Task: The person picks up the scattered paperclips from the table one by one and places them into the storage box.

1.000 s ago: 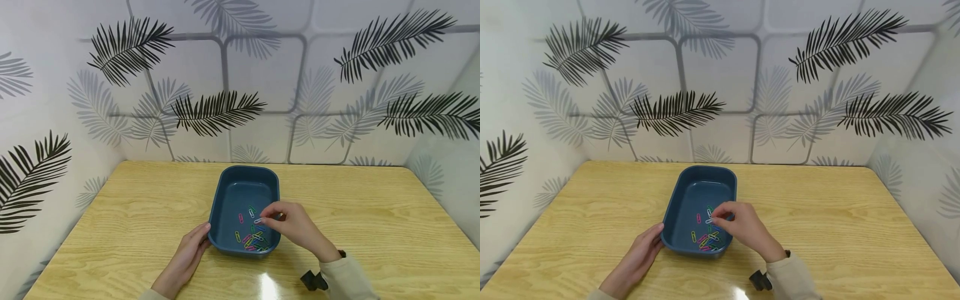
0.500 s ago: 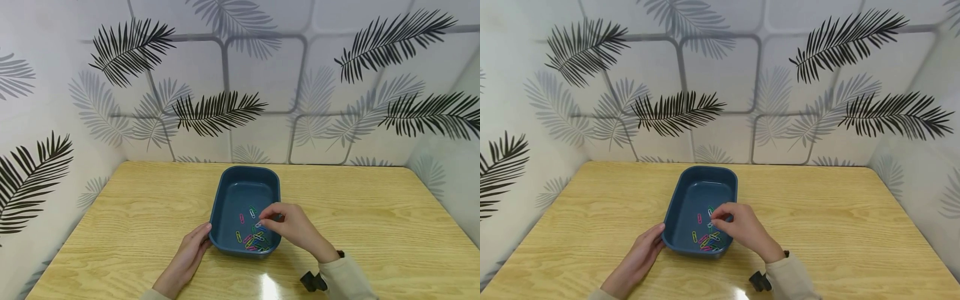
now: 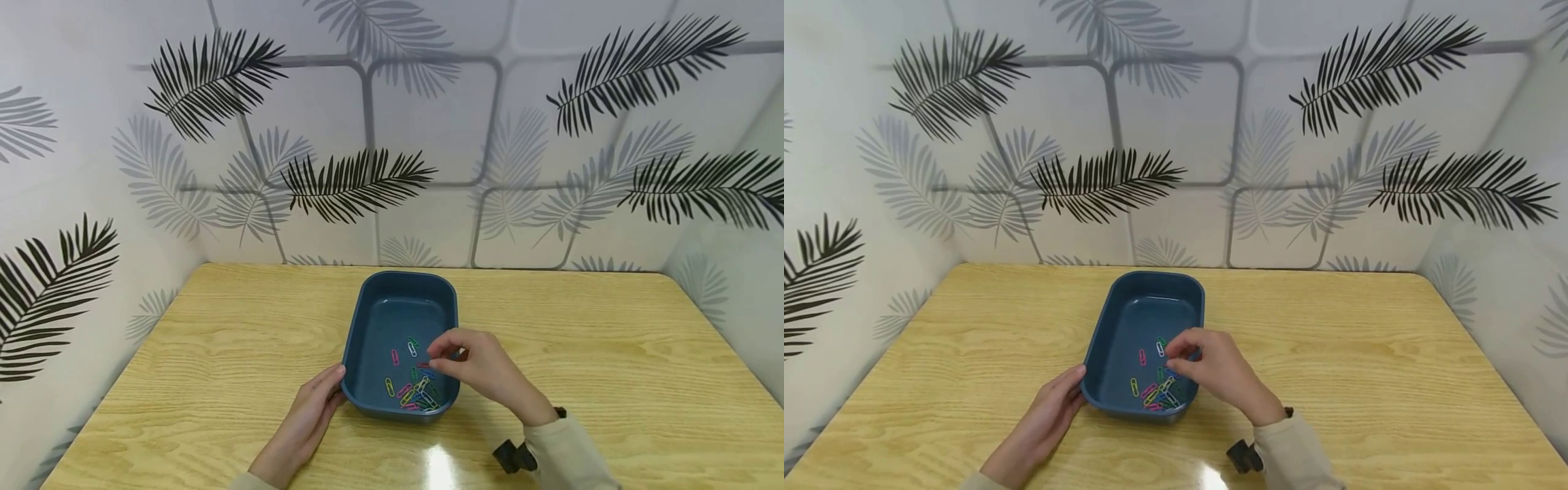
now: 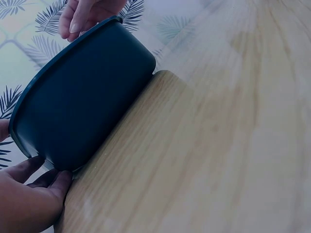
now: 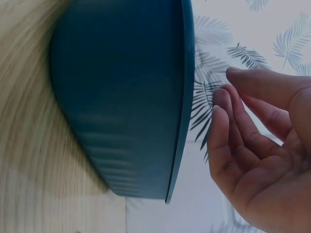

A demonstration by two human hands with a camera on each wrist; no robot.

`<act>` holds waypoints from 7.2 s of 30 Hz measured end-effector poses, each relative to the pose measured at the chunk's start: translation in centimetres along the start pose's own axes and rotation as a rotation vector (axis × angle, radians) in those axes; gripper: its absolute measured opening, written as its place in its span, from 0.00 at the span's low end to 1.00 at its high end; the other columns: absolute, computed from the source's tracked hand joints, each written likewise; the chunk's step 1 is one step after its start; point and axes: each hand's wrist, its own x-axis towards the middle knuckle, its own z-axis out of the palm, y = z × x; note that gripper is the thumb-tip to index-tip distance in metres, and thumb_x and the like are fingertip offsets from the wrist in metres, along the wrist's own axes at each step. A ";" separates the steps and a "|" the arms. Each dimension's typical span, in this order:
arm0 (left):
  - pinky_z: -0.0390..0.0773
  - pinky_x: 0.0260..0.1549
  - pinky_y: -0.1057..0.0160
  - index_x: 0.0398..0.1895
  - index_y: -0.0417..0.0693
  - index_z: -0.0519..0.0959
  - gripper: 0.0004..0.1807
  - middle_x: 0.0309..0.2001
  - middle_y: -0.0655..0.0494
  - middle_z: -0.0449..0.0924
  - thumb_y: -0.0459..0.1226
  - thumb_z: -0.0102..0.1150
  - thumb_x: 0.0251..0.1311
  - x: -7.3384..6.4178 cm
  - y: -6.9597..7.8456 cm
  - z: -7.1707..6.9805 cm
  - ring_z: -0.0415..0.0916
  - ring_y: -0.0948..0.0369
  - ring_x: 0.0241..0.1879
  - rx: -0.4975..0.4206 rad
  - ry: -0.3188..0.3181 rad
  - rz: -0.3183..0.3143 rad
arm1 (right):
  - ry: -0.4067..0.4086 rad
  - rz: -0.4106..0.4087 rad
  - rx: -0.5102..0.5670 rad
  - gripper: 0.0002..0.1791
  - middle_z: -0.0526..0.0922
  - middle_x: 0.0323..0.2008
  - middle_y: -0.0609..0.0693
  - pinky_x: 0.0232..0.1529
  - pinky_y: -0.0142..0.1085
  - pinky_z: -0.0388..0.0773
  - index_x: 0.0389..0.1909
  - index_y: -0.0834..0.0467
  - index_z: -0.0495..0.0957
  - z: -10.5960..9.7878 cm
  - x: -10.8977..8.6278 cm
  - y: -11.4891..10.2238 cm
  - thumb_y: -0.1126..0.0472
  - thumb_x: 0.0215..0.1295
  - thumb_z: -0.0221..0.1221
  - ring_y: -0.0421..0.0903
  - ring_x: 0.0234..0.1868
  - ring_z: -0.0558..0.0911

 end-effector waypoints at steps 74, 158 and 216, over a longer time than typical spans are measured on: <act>0.65 0.61 0.61 0.68 0.27 0.60 0.35 0.68 0.35 0.59 0.47 0.50 0.71 0.1 0.0 0.2 0.60 0.51 0.66 0.008 0.006 -0.003 | -0.165 0.215 -0.551 0.08 0.78 0.26 0.49 0.28 0.40 0.76 0.26 0.61 0.79 -1.8 -0.3 6.3 0.77 0.53 0.61 0.46 0.28 0.75; 0.66 0.60 0.63 0.67 0.27 0.61 0.34 0.67 0.36 0.61 0.46 0.50 0.71 0.1 0.0 0.0 0.61 0.53 0.65 0.001 0.016 0.005 | 0.073 0.050 0.031 0.05 0.83 0.30 0.47 0.34 0.33 0.80 0.38 0.62 0.81 -1.4 -0.2 -0.1 0.71 0.62 0.62 0.45 0.32 0.83; 0.68 0.58 0.65 0.67 0.25 0.61 0.33 0.68 0.36 0.58 0.44 0.52 0.70 -0.2 0.0 0.4 0.61 0.53 0.65 -0.005 0.033 -0.014 | 0.007 -0.006 -0.067 0.06 0.83 0.36 0.45 0.33 0.33 0.79 0.40 0.59 0.83 -0.5 -0.7 -0.2 0.67 0.63 0.63 0.42 0.36 0.80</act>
